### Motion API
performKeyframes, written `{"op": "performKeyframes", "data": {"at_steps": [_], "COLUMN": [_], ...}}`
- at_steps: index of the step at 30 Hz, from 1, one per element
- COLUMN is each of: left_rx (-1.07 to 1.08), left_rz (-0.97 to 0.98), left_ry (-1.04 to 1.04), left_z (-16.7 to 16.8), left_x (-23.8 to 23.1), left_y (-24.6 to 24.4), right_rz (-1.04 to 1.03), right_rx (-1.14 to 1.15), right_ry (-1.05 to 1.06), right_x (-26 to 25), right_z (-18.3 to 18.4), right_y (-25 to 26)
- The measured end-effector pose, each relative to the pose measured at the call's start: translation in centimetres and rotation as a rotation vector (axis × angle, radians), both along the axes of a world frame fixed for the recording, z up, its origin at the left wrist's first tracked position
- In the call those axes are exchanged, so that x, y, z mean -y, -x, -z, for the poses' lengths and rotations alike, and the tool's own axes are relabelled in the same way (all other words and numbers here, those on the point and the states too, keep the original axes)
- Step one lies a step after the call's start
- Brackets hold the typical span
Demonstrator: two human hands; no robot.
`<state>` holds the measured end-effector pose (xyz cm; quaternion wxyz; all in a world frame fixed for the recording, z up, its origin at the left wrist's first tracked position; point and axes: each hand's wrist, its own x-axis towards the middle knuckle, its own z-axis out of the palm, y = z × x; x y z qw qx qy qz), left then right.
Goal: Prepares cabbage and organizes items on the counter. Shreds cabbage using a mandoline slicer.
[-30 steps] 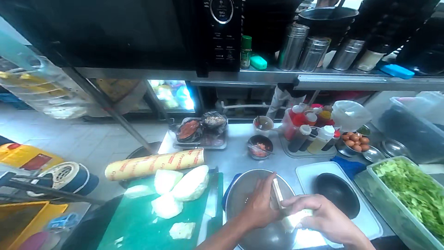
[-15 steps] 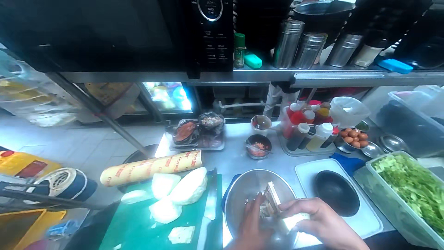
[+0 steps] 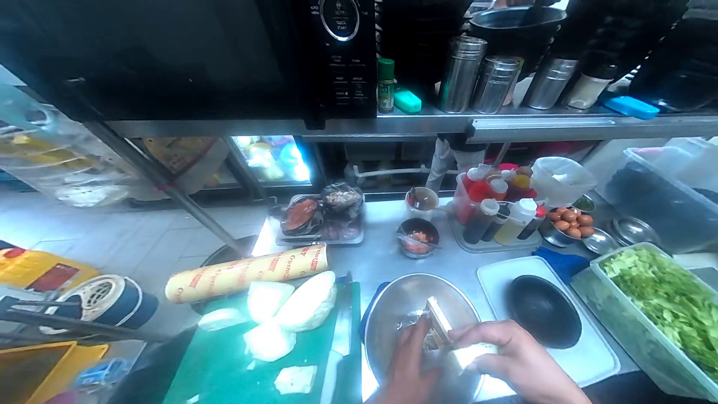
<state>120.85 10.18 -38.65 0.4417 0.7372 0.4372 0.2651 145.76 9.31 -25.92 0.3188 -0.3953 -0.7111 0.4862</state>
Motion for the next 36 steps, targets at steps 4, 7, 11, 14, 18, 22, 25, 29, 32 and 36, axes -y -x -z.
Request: {"op": "performKeyframes", "data": {"at_steps": [4, 7, 11, 14, 18, 22, 25, 29, 32, 36], "left_rx": [0.011, 0.014, 0.089, 0.163, 0.285, 0.279, 0.201, 0.135, 0.072, 0.020], "left_rz": [0.015, 0.024, -0.049, -0.134, -0.130, -0.160, -0.208, -0.192, -0.145, -0.111], "left_ry": [0.002, 0.007, -0.018, -0.168, -0.254, -0.204, -0.198, -0.203, -0.197, -0.238], "left_z": [-0.4, -0.6, -1.3, -2.0, -2.9, -3.1, -3.0, -2.6, -3.0, -3.6], "left_x": [0.4, 0.7, 1.0, 0.6, -0.1, -0.5, -0.8, -1.2, -1.6, -2.6], "left_y": [0.1, 0.2, 0.4, 0.3, -0.4, 0.6, 2.4, 3.6, 3.2, 2.2], "right_rz": [0.011, 0.018, 0.013, 0.025, -0.011, -0.026, 0.198, 0.391, 0.299, 0.153], "right_rx": [0.002, -0.006, -0.023, -0.017, -0.058, -0.215, -0.266, 0.216, 0.452, 0.598], "right_ry": [0.004, 0.004, 0.013, 0.007, 0.019, 0.134, 0.227, 0.223, 0.145, 0.009], "right_x": [0.1, 0.1, 0.1, 0.3, 0.8, 0.9, -0.4, -3.5, -4.9, -6.3], "right_z": [0.1, 0.2, 0.2, 0.2, 0.7, 1.0, 1.6, 5.5, 7.6, 7.3], "right_y": [0.1, 0.2, 0.3, 0.6, 1.8, 1.9, 0.1, -1.2, 0.5, 3.8]}}
